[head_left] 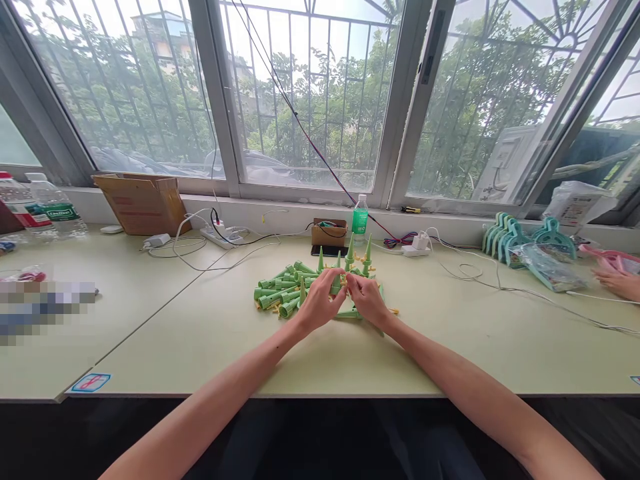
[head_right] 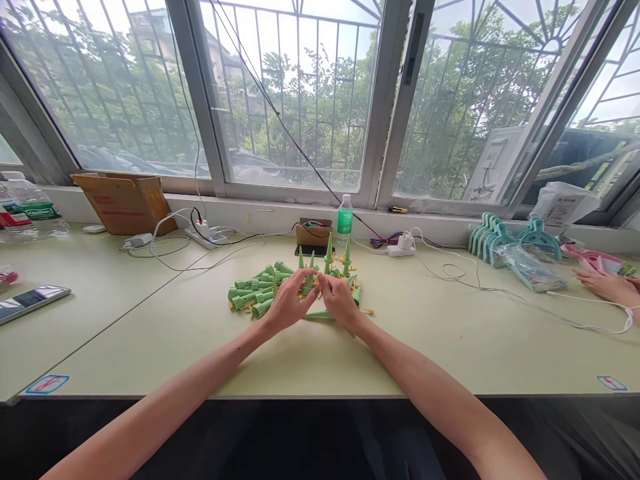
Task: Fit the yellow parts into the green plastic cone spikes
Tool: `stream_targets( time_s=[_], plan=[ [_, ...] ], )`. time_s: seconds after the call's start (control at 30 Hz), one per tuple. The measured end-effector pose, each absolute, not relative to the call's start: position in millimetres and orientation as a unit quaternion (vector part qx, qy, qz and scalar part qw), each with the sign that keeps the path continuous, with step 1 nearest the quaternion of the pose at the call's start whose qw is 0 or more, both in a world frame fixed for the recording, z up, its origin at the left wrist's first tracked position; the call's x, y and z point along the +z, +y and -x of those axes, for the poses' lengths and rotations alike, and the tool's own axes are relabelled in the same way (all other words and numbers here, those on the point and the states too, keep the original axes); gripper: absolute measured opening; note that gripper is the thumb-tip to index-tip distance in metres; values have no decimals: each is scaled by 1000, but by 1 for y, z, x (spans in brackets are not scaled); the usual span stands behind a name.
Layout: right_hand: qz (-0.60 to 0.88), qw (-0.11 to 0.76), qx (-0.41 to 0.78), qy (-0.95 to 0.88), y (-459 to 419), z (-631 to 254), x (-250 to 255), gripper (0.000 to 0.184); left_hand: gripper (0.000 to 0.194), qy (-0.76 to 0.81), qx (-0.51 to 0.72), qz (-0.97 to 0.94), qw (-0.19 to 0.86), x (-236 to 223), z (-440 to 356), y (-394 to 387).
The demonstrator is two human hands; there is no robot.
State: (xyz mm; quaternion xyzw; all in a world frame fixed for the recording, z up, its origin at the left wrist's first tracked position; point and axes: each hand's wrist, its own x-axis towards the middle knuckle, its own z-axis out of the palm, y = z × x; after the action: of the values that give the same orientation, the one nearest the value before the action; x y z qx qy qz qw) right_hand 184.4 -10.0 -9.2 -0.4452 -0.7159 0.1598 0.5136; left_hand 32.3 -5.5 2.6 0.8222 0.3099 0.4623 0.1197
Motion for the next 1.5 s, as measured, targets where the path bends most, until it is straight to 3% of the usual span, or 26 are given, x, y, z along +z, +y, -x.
stream_targets(
  time_s=[0.17,0.4,0.8,1.2,1.5],
  plan=[
    [469,523,148,-696,-10,-184,-8,49,33,306,454,-828,121,1,-33,-5],
    [479,550,104,-676,-16,-187,-2,36,48,291,424,-845,148,-2,-32,-8],
    [479,574,77,-660,-15,-185,-2,33,51,285,398,-858,155,-4,-33,-6],
    [496,616,32,-611,-12,-189,-2,32,19,257,424,-864,-83,4,-30,-12],
    [487,619,4,-615,-8,-187,-7,25,14,309,514,-780,-180,24,-6,-2]
  ],
)
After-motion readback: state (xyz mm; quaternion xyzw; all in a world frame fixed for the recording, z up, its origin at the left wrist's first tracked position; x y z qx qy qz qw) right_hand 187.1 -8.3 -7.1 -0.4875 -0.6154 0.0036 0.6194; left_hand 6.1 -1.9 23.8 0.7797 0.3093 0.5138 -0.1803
